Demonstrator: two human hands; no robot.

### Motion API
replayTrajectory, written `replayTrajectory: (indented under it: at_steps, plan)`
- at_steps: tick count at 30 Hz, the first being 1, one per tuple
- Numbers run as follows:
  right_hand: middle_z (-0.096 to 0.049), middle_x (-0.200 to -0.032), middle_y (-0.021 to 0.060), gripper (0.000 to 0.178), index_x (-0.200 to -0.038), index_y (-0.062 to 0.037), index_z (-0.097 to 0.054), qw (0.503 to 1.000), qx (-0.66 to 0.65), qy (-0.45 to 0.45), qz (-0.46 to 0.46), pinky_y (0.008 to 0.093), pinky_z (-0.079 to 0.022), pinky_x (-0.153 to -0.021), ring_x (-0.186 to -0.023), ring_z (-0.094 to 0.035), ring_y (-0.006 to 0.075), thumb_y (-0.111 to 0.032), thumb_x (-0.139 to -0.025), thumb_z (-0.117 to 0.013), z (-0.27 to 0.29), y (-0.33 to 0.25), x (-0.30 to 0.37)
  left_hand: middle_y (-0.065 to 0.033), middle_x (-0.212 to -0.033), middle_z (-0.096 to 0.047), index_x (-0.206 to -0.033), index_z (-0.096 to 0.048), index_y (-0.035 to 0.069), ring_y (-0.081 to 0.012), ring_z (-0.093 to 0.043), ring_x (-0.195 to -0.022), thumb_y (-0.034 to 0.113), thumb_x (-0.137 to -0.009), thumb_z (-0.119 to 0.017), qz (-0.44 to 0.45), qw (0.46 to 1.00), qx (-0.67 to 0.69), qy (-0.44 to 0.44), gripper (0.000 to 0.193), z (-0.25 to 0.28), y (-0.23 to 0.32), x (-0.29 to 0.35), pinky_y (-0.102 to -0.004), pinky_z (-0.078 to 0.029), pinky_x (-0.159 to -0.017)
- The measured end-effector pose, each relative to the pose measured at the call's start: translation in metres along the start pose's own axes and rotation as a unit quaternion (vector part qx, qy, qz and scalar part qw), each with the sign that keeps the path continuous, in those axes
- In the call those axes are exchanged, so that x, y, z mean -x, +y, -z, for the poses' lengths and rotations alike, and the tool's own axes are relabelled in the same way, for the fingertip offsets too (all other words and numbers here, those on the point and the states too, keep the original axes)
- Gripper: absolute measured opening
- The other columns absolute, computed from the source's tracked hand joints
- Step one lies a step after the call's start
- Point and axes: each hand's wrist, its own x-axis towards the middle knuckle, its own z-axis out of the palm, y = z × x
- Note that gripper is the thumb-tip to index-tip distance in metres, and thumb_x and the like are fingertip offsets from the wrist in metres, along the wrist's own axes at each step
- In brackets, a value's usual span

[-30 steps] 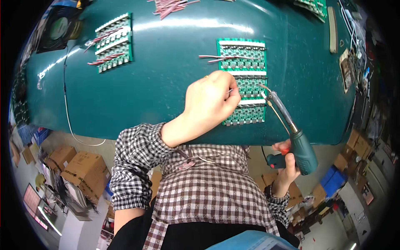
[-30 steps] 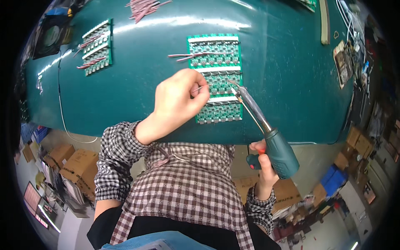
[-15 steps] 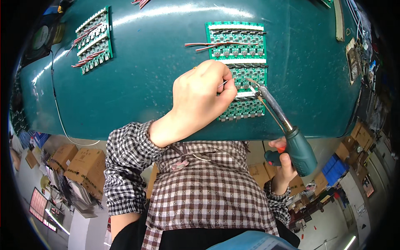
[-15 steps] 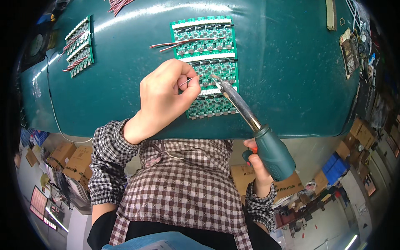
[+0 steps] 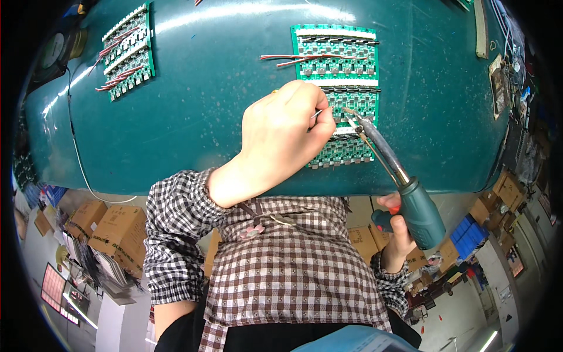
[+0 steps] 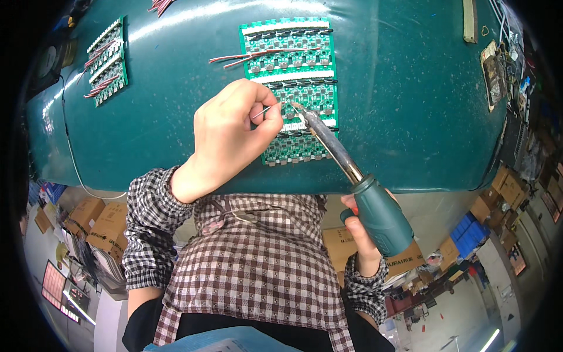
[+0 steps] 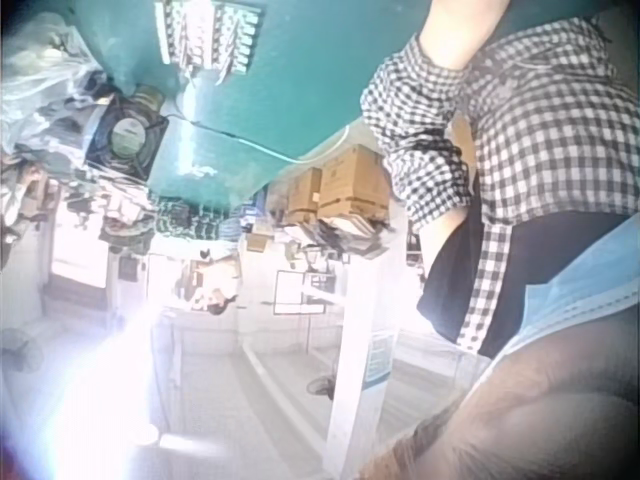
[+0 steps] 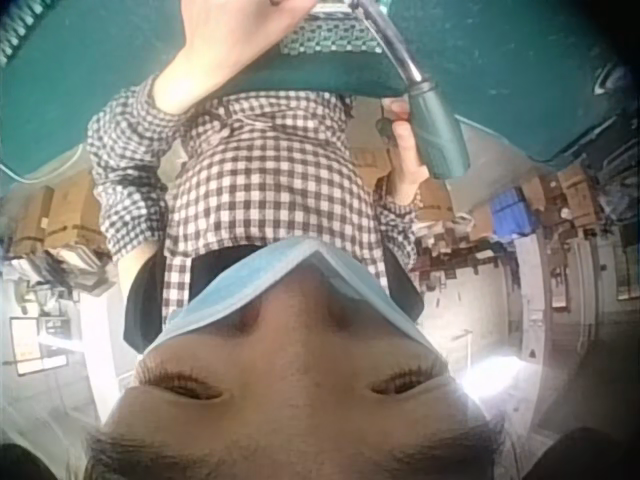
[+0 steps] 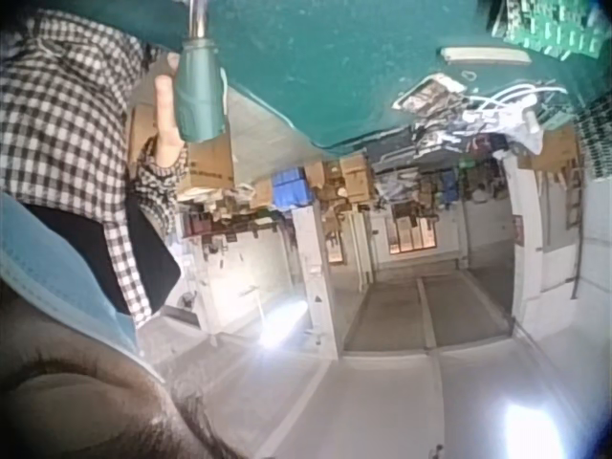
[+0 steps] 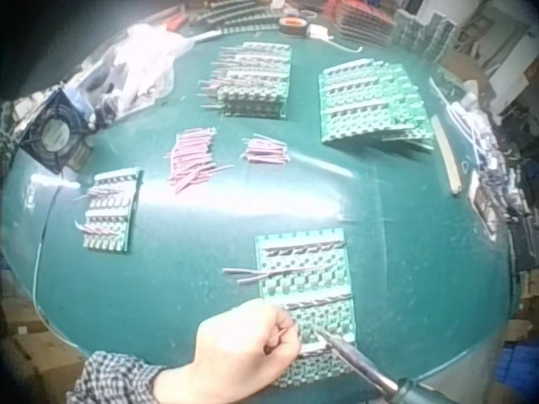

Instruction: The person places wires onto circuit boards by hand, solders the connections using a soldering iron, and lifts the board to turn it over.

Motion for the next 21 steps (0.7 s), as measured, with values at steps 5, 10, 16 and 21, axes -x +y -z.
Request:
replayTrajectory:
  at_steps: [5, 10, 16, 21]
  plan:
    - [-0.069, -0.095, 0.0139, 0.062, -0.120, 0.0077, -0.055, 1.000, 0.005, 0.006, -0.017, 0.0383, -0.058, -0.083, -0.089, -0.069, 0.0247, -0.030, -0.080, -0.084, -0.0025, -0.0014, 0.0017, 0.0002, -0.066, -0.055, -0.078, -0.061, 0.010, -0.0118, -0.054, -0.054, 0.000, -0.071, -0.073, -0.017, 1.000, 0.009, -0.004, 0.017, 0.0005, 0.0000, 0.0005, -0.0275, -0.045, -0.050]
    - [-0.069, -0.093, 0.0142, 0.061, -0.118, 0.0080, -0.056, 1.000, 0.017, -0.003, -0.008, 0.0384, -0.058, -0.081, -0.088, -0.070, 0.0246, -0.030, -0.080, -0.085, -0.0030, -0.0034, -0.0019, -0.0005, -0.066, -0.056, -0.078, -0.061, 0.009, -0.0126, -0.055, -0.054, 0.000, -0.071, -0.073, -0.003, 1.000, 0.018, -0.003, 0.016, -0.0006, 0.0014, 0.0010, -0.0281, -0.045, -0.050]
    - [-0.069, -0.092, 0.0139, 0.059, -0.115, 0.0076, -0.059, 1.000, 0.017, 0.012, -0.017, 0.0374, -0.058, -0.080, -0.086, -0.070, 0.0243, -0.031, -0.079, -0.086, -0.0062, -0.0066, -0.0030, -0.0011, -0.067, -0.056, -0.078, -0.061, 0.008, -0.0129, -0.055, -0.055, 0.001, -0.071, -0.073, 0.007, 1.000, 0.009, -0.001, 0.015, -0.0001, 0.0018, 0.0008, -0.0281, -0.046, -0.051]
    - [-0.069, -0.091, 0.0138, 0.052, -0.108, 0.0069, -0.065, 1.000, 0.022, 0.010, -0.012, 0.0376, -0.058, -0.079, -0.085, -0.070, 0.0243, -0.031, -0.079, -0.086, -0.0067, -0.0065, -0.0046, -0.0009, -0.066, -0.056, -0.078, -0.061, 0.008, -0.0127, -0.054, -0.054, 0.001, -0.072, -0.073, 0.011, 1.000, 0.012, 0.000, 0.015, 0.0000, 0.0023, 0.0007, -0.0281, -0.045, -0.050]
